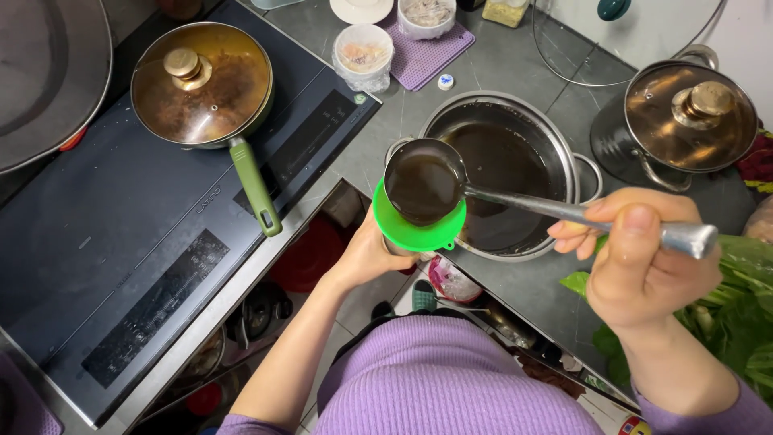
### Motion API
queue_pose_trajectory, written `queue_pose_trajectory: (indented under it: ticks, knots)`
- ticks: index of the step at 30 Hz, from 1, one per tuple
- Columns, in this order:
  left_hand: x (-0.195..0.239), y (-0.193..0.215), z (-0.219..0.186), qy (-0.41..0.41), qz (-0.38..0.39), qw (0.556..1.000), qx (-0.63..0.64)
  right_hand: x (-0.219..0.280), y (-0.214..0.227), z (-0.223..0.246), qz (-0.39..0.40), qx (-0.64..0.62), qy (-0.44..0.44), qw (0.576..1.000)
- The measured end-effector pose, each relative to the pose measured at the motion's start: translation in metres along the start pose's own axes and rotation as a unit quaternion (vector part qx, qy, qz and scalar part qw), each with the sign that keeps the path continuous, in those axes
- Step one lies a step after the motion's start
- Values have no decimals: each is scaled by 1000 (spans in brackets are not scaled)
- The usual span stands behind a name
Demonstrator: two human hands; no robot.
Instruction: Bottling liquid from a pot into a small glass bottle using a ladle and a funnel, then placing it in the refrigerator.
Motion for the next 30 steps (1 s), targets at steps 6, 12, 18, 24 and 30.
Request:
queue_pose_trajectory:
  ticks: [6, 12, 18, 24, 30]
  knots:
    - [-3, 2, -8, -31, 8, 999, 14, 7, 4, -8, -4, -11, -33, 999]
    - [0, -2, 8, 85, 32, 996, -18, 13, 10, -17, -2, -17, 15, 1000]
    - [-1, -3, 9, 63, 35, 997, -29, 19, 11, -29, 10, -29, 64, 997]
    - [-3, -4, 15, 37, 35, 998, -47, 22, 10, -24, 58, -64, 156, 984]
    - [-2, -6, 25, 13, 17, 998, -57, 26, 10, -36, -38, -52, 15, 998]
Point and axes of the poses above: each hand's wrist, its own x-axis away from the middle knuckle, its own y-axis out of the back of the hand, z = x × y, the point moved 3 cm from there along -x, towards the middle knuckle, and after that the axes turned 13 degrees about -z, right-handed, at the moved point
